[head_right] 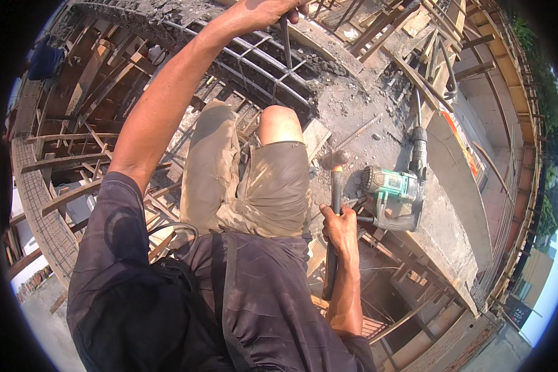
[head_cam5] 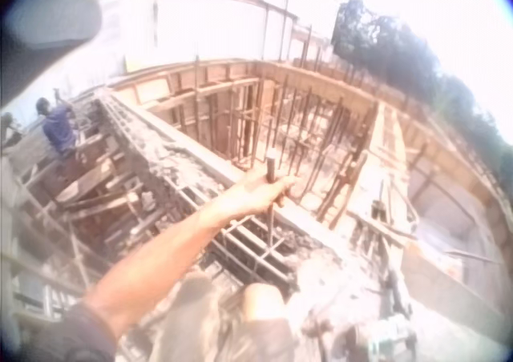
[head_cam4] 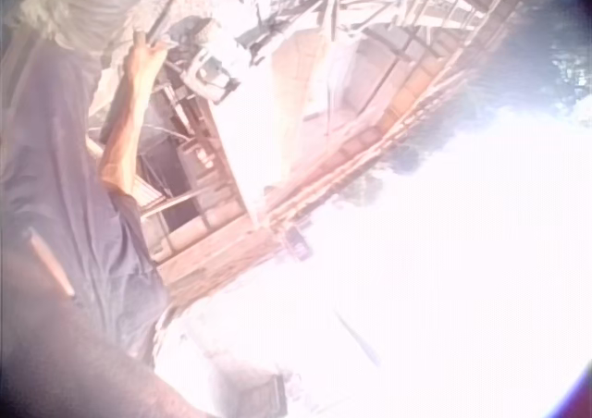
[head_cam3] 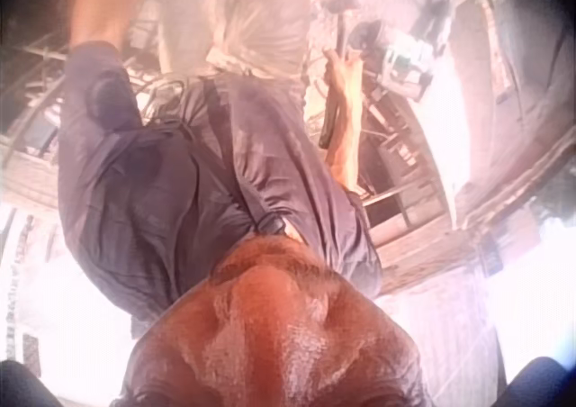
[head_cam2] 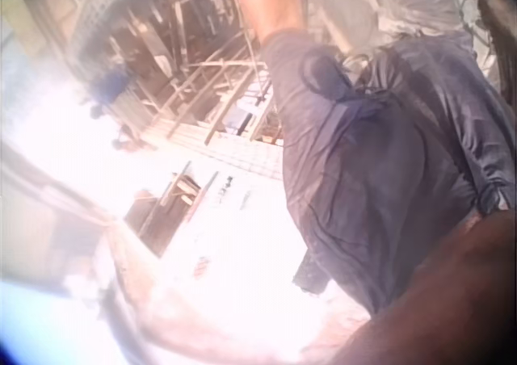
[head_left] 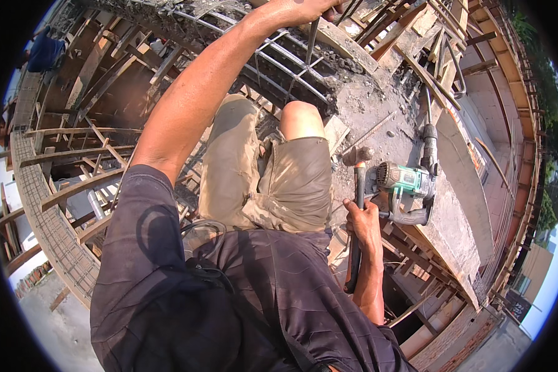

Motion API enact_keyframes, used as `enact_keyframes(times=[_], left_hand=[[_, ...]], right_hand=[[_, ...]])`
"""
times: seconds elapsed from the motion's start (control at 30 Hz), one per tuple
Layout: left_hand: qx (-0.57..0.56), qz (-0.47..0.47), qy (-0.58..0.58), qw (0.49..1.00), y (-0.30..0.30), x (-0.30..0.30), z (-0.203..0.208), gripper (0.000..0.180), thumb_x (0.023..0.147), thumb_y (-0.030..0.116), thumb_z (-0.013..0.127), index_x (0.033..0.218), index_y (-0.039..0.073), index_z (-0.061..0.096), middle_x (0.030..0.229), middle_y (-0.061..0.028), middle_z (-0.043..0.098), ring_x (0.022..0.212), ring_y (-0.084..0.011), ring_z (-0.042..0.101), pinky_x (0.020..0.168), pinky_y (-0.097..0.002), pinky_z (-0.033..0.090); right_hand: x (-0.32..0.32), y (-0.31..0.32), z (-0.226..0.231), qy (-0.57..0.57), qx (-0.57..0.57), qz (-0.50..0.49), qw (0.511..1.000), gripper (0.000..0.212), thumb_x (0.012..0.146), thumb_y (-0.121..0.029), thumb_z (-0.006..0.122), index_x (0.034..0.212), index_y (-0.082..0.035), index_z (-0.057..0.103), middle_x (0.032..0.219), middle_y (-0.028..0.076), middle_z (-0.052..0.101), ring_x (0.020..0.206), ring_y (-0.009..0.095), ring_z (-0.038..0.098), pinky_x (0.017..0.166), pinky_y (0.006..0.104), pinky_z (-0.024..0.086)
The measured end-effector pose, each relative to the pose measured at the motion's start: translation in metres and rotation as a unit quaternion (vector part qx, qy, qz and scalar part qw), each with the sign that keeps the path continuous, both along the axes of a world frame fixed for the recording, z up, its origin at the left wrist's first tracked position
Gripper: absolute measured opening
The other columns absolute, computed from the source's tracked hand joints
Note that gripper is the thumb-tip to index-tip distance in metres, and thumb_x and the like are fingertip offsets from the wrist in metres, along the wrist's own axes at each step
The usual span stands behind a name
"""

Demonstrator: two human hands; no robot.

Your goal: The person uses a hammer and a metal rod to chip away excess concrete from a reinforced beam. They sit on the structure and strike the rod with the hammer to remove material from the surface and edges of the beam.

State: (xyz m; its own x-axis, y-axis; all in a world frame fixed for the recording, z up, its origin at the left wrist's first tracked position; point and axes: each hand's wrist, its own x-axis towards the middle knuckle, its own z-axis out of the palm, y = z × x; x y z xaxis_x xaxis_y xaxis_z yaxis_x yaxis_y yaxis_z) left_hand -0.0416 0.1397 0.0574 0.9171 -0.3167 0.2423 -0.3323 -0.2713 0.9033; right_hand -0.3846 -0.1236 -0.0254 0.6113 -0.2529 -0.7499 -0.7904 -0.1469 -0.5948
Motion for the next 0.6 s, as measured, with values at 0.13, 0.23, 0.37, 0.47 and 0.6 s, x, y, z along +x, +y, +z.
enact_keyframes(times=[0.13, 0.23, 0.37, 0.47, 0.6], left_hand=[[-0.008, -0.036, -0.052, 0.998, -0.010, 0.002, -0.030, 0.032, 0.096, 0.033, 0.062, 0.090, 0.002, 0.070, 0.068, -0.0066, 0.064, 0.063, -0.0155, 0.062, 0.057, -0.0307, 0.049], [0.043, -0.049, -0.111, 0.992, -0.014, -0.014, -0.054, 0.044, 0.100, 0.044, 0.055, 0.090, 0.004, 0.070, 0.069, -0.0047, 0.065, 0.072, -0.0161, 0.065, 0.065, -0.0352, 0.050], [0.063, -0.032, -0.078, 0.994, -0.013, -0.015, -0.066, 0.044, 0.100, 0.042, 0.055, 0.093, 0.003, 0.071, 0.071, -0.0086, 0.067, 0.069, -0.0191, 0.065, 0.064, -0.0383, 0.050], [0.059, -0.054, -0.106, 0.991, -0.015, -0.012, -0.061, 0.042, 0.100, 0.040, 0.056, 0.095, 0.001, 0.071, 0.072, -0.0118, 0.068, 0.073, -0.0227, 0.068, 0.066, -0.0406, 0.052], [0.100, -0.058, -0.072, 0.991, -0.012, -0.011, -0.053, 0.040, 0.098, 0.038, 0.058, 0.097, 0.000, 0.072, 0.072, -0.0126, 0.069, 0.072, -0.0236, 0.069, 0.067, -0.0414, 0.053]], right_hand=[[-0.013, 0.006, 0.004, -0.010, -0.027, 0.008, 1.000, 0.026, 0.089, -0.022, 0.069, 0.078, -0.005, 0.053, 0.055, -0.003, 0.045, 0.042, 0.007, 0.040, 0.039, 0.0269, 0.029], [-0.019, 0.014, 0.017, -0.035, -0.030, 0.017, 0.999, 0.027, 0.089, -0.023, 0.069, 0.077, -0.005, 0.053, 0.055, -0.003, 0.045, 0.043, 0.007, 0.040, 0.040, 0.0267, 0.029], [-0.011, 0.029, 0.045, -0.060, -0.076, 0.039, 0.995, 0.030, 0.089, -0.026, 0.069, 0.074, -0.004, 0.054, 0.056, -0.002, 0.047, 0.045, 0.007, 0.041, 0.042, 0.0264, 0.030], [0.012, 0.044, 0.094, -0.119, -0.101, 0.039, 0.987, 0.026, 0.090, -0.022, 0.069, 0.077, -0.004, 0.055, 0.056, -0.003, 0.047, 0.046, 0.005, 0.040, 0.043, 0.0251, 0.030], [0.052, 0.070, 0.153, -0.361, -0.097, -0.010, 0.928, 0.026, 0.094, -0.020, 0.068, 0.077, -0.006, 0.055, 0.053, -0.004, 0.045, 0.041, 0.004, 0.037, 0.037, 0.0236, 0.027]])
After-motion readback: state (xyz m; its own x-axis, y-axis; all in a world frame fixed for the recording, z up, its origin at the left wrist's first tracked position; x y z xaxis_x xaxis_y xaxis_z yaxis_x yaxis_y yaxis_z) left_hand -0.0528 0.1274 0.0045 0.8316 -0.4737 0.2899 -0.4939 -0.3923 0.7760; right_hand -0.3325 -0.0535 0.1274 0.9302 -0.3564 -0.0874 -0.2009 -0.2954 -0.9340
